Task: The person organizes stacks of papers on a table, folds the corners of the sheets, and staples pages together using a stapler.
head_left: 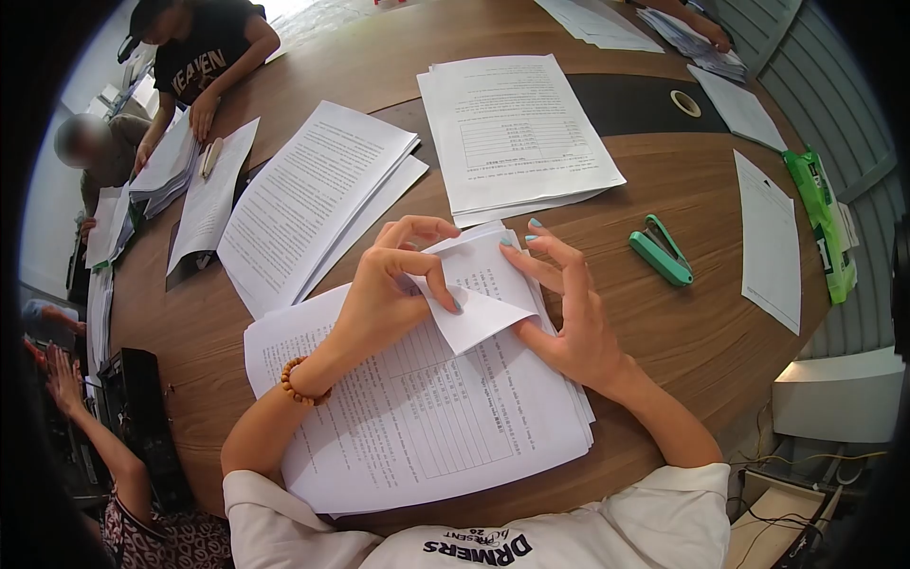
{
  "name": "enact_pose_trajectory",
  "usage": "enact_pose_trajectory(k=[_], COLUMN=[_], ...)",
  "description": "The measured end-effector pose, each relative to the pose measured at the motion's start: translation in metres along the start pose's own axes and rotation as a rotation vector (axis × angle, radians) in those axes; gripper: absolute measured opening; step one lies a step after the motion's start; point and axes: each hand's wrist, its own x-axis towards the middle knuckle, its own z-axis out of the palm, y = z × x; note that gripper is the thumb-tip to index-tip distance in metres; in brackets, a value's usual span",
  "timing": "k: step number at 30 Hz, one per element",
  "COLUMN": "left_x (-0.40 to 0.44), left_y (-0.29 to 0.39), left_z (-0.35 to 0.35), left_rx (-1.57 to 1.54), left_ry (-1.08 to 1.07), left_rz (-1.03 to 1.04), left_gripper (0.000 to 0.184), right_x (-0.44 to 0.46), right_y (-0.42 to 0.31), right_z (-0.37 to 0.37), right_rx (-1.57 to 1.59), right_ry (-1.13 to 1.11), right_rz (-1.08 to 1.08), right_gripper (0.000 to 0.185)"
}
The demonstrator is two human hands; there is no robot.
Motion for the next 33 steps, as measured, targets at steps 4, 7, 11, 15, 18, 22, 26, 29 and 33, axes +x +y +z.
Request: enact_pose_trajectory(k=[4,7,11,15,18,22,26,29,33], left_x=[0.000,0.000,0.000,0.000,0.000,0.001,0.002,0.001,0.000], left_y=[-0.002,0.002,-0.002,0.002,0.000,0.000,0.015,0.004,-0.004], left_z=[-0.001,-0.002,-0.001,0.000,-0.002,0.000,0.004,0.001,-0.002], left_rx=[0.053,0.030,0.083,0.006,-0.007,0.054,-0.027,-0.141,0.028], left_ry=[-0.010,-0.028,-0.031,-0.007,-0.021,-0.020,0.088,0.052,-0.039], left_rz=[0.037,-0.011,0.051,-0.019,-0.032,0.043,-0.038,0.016,0.043], left_gripper=[0.017,0.018,0.019,0.019,0.018,0.017,0.017,0.016,0.015], right_x=[0.001,0.001,0.000,0.001,0.002,0.001,0.000,-0.001,-0.001], right_y=[-0.003,-0.004,-0.004,-0.001,-0.002,-0.002,-0.001,0.004,0.000], right_z=[-0.001,-0.002,0.000,0.003,0.001,0.001,0.007,0.009,0.007], right_rx=[-0.015,-0.016,0.040,0.070,0.048,0.067,0.154,0.161,0.145], right_ry=[0.009,0.000,0.000,0.027,0.034,-0.002,0.103,0.079,0.047], right_rz=[-0.002,-0.013,-0.022,-0.067,-0.095,-0.108,-0.038,-0.042,0.017], right_gripper=[0.059,0.056,0.055,0.054,0.054,0.057,0.058,0.058,0.060])
